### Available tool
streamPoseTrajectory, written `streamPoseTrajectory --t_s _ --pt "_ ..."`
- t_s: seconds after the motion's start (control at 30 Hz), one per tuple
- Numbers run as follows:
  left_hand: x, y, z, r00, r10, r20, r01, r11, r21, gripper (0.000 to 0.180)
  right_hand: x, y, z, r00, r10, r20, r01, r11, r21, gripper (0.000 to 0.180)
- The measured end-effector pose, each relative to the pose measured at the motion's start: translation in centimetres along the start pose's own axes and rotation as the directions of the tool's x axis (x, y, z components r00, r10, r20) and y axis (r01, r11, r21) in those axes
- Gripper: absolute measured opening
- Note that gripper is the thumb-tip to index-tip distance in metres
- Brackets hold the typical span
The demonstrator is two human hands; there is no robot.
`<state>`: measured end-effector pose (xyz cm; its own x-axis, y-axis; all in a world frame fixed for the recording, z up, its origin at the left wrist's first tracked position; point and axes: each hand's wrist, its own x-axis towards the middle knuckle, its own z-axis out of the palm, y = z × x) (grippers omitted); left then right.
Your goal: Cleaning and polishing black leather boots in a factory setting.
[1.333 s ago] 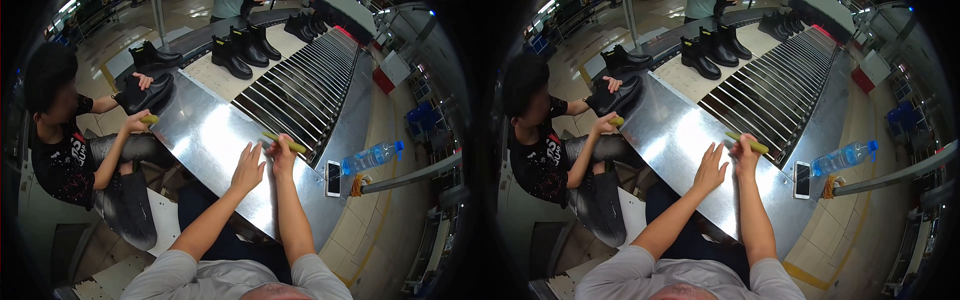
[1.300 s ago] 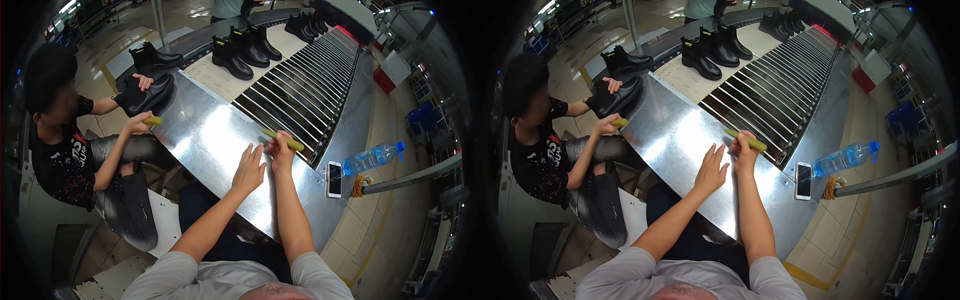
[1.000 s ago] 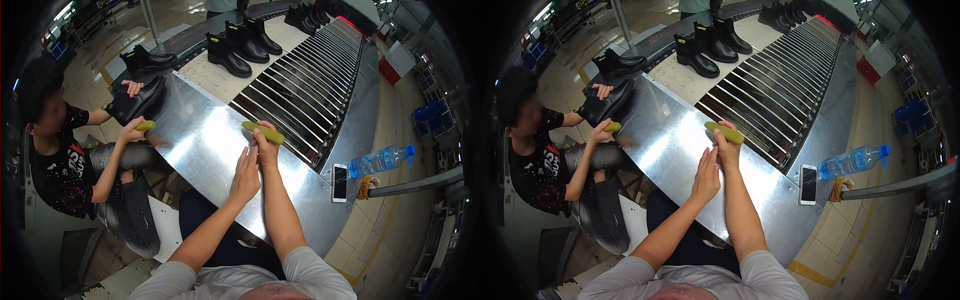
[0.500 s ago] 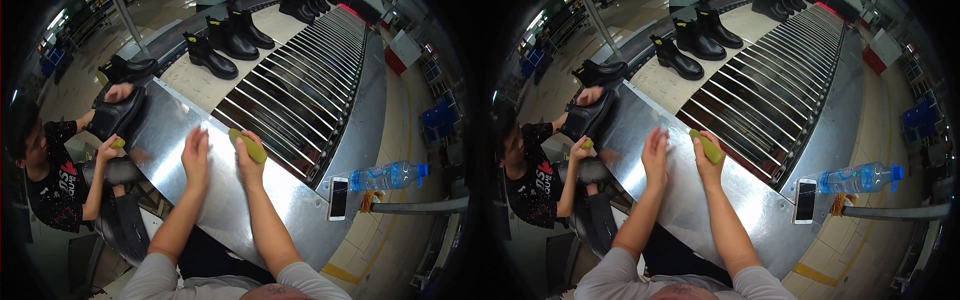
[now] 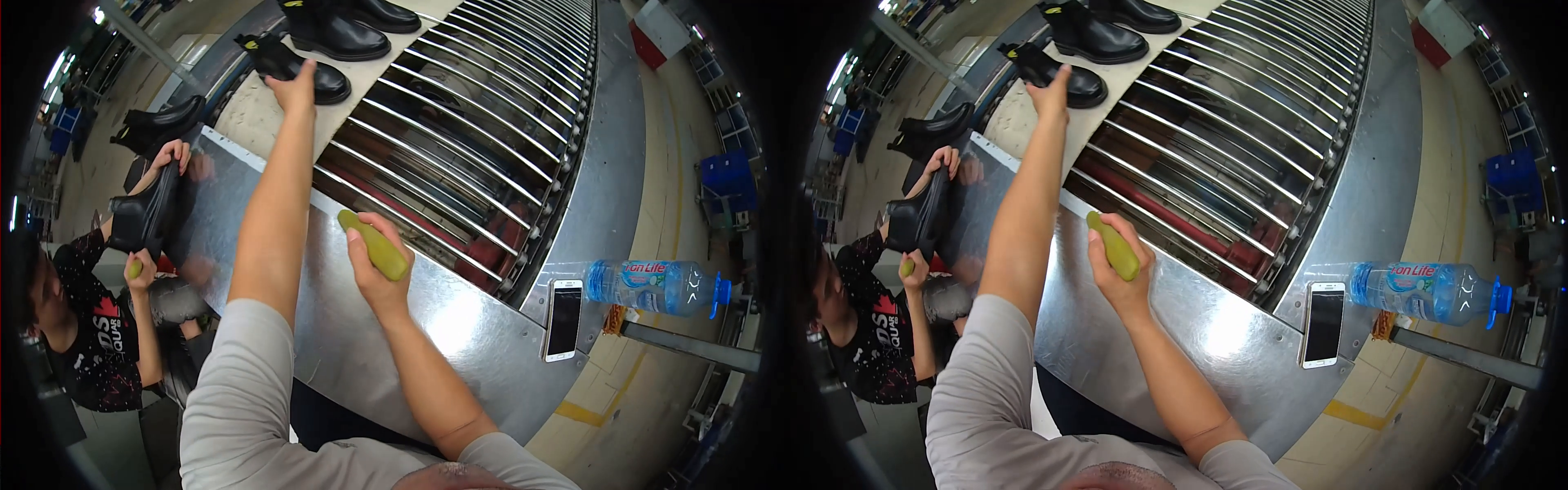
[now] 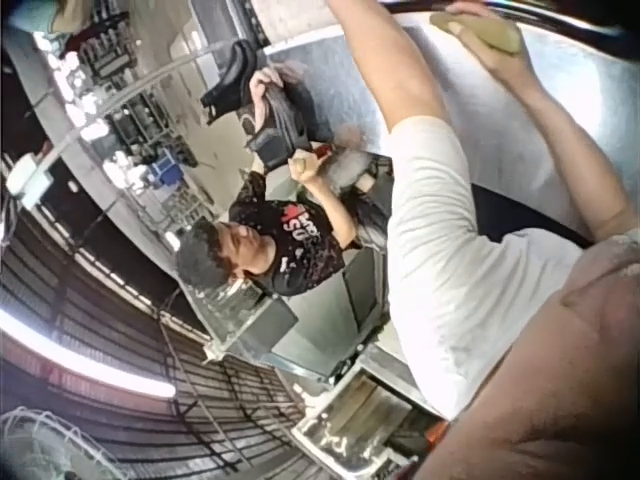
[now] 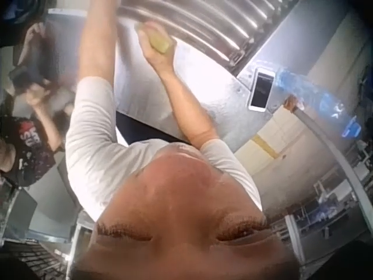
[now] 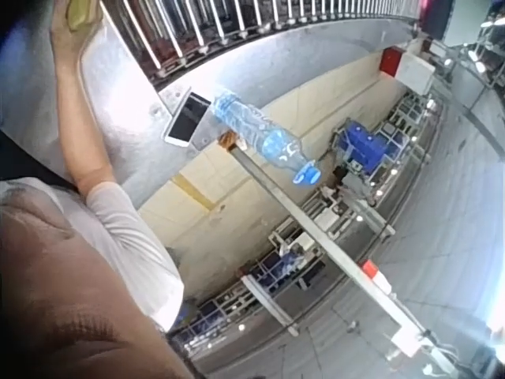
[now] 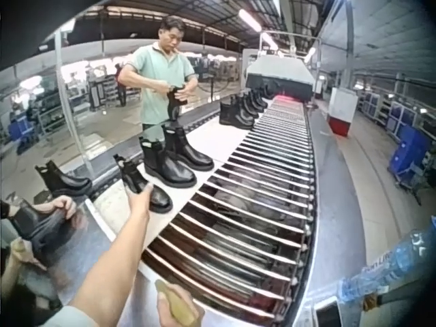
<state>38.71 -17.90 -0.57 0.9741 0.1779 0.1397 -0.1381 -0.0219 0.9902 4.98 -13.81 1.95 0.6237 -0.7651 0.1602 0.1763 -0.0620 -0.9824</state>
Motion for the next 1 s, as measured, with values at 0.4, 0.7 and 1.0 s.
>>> streamPoseTrajectory --t_s 0.4,0.7,1.0 --pt "4.3 0.9 -4.4 0.904 -0.37 0.213 0.426 0.743 -0.517 0.049 -0.1 0.6 0.4 0.991 -0.13 -0.027 0.131 0.991 0.007 0.025" --pt "-18.9 8.5 -21.5 0.833 -0.221 0.506 0.514 0.645 -0.565 0.057 0.3 1.9 -0.8 0.992 0.093 -0.09 -0.079 0.986 0.15 0.037" --pt "-35.8 8.8 -27.9 0.909 -0.178 0.376 0.275 0.936 -0.221 0.048 1.5 0.5 -0.6 0.992 0.11 0.053 -0.121 0.954 0.275 0.044"
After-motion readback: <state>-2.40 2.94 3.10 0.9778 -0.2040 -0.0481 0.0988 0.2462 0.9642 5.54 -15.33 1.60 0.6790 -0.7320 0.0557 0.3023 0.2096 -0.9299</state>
